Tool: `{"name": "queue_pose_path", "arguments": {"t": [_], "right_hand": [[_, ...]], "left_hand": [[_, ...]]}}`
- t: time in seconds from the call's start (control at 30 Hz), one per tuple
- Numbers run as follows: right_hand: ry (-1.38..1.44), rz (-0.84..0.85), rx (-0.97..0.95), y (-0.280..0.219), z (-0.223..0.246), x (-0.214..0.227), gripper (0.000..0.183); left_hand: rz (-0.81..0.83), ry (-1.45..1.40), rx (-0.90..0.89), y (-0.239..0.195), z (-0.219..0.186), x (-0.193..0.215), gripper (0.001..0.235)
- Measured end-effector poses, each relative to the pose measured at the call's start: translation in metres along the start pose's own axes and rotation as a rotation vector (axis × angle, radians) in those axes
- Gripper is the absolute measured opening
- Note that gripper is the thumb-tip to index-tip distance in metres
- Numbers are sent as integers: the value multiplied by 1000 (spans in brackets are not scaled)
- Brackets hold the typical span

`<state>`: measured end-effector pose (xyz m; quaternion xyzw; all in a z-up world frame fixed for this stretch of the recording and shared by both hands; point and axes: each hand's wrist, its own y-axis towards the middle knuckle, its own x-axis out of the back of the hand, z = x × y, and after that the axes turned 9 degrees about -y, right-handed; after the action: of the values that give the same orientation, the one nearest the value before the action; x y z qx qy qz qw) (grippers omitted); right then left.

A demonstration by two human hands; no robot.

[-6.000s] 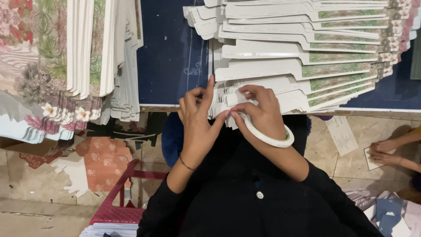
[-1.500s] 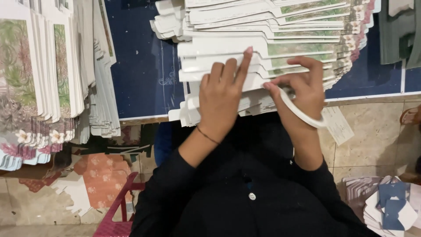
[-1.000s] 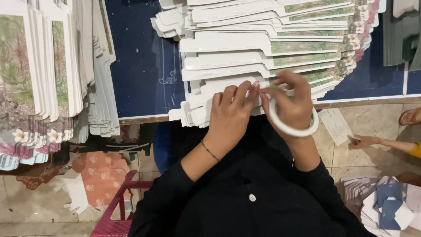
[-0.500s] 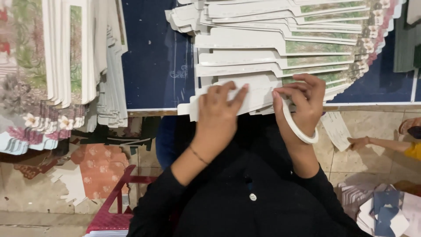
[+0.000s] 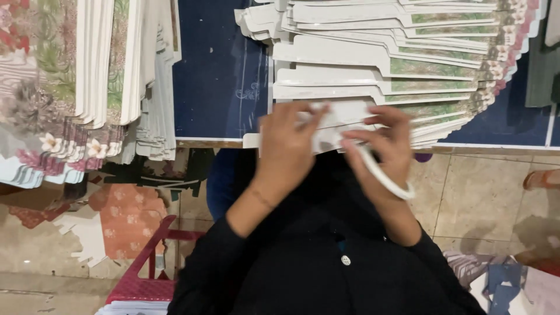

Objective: Applying strips of double-sided adhesive tape to the edges of decorative paper cards in a stack.

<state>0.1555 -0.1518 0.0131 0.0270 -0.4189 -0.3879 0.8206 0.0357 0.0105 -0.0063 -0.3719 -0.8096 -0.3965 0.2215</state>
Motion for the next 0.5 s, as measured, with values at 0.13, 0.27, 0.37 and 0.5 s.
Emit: {"name": "queue_pose_path", "arguments": {"t": [0.13,0.27,0.37,0.5], "right_hand": [[121,101,1,3,25,-30,8],[139,189,-57,5,42,-43,7],[86,213,-38,8,40,-49,5],[-82,211,60,8,34,-53,6]], "left_hand": [[-18,-54,141,-26,21,35,71],[-12,-378,402,-42,22,46,101],[8,-476,481,-48,27,44,103],[27,-446,515,-48,30,40,112]]}}
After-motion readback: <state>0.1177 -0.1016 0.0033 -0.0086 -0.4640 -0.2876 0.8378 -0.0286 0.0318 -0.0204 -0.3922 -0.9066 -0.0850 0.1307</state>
